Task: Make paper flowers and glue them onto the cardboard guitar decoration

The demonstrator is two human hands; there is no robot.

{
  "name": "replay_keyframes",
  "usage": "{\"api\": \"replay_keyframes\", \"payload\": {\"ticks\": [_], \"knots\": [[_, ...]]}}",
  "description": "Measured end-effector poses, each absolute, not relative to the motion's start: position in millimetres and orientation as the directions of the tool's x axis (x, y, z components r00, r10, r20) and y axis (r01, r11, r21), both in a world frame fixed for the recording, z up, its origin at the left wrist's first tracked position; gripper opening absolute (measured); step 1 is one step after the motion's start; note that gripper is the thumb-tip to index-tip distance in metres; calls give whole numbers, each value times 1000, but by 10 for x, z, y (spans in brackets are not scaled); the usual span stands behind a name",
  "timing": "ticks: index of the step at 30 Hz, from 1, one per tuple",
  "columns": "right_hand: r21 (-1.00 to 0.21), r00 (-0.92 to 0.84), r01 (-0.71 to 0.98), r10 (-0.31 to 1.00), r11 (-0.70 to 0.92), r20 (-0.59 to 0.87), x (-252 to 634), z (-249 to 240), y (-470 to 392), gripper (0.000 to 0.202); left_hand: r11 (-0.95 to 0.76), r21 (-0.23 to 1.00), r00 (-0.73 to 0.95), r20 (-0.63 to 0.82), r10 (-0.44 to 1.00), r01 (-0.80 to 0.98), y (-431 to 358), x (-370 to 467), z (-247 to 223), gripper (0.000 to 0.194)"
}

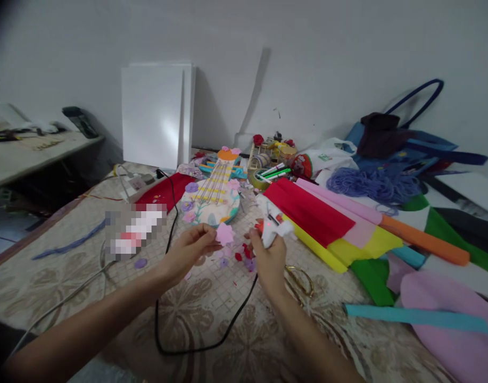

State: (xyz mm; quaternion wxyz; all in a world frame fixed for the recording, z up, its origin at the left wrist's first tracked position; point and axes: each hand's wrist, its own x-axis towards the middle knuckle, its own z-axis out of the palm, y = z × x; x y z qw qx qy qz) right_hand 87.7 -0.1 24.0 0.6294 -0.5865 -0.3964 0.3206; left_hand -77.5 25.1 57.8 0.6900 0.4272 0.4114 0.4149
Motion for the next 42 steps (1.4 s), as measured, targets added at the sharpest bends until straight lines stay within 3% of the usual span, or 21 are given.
{"api": "replay_keyframes", "payload": {"ticks": [4, 8, 18, 23, 32, 42], "knots": [[-990, 377, 34, 916, 138, 141, 913, 297, -80, 33, 34, 999, 258, -40, 965, 24, 275, -803, 560, 18], [-993, 323, 49, 939, 105, 115, 814, 374, -121, 42, -90, 989, 322, 48, 946, 118, 254, -772, 539, 18], [-995, 330, 44, 938, 94, 103, 783, 376, -129, 35, -6, 999, 341, -13, 940, 53, 248, -752, 553, 20], [-969, 332, 165, 915, 182, 228, 892, 406, -367, 28, 47, 999, 262, -50, 964, 18, 328, -776, 587, 22], [-910, 175, 396, 963, 122, 205, 1007, 206, -708, 22, 47, 998, 180, -39, 983, -39, 458, -755, 588, 17], [-858, 75, 489, 973, 155, 218, 982, 182, -632, 18, -16, 1000, 186, 14, 982, 9, 452, -742, 571, 17]]}}
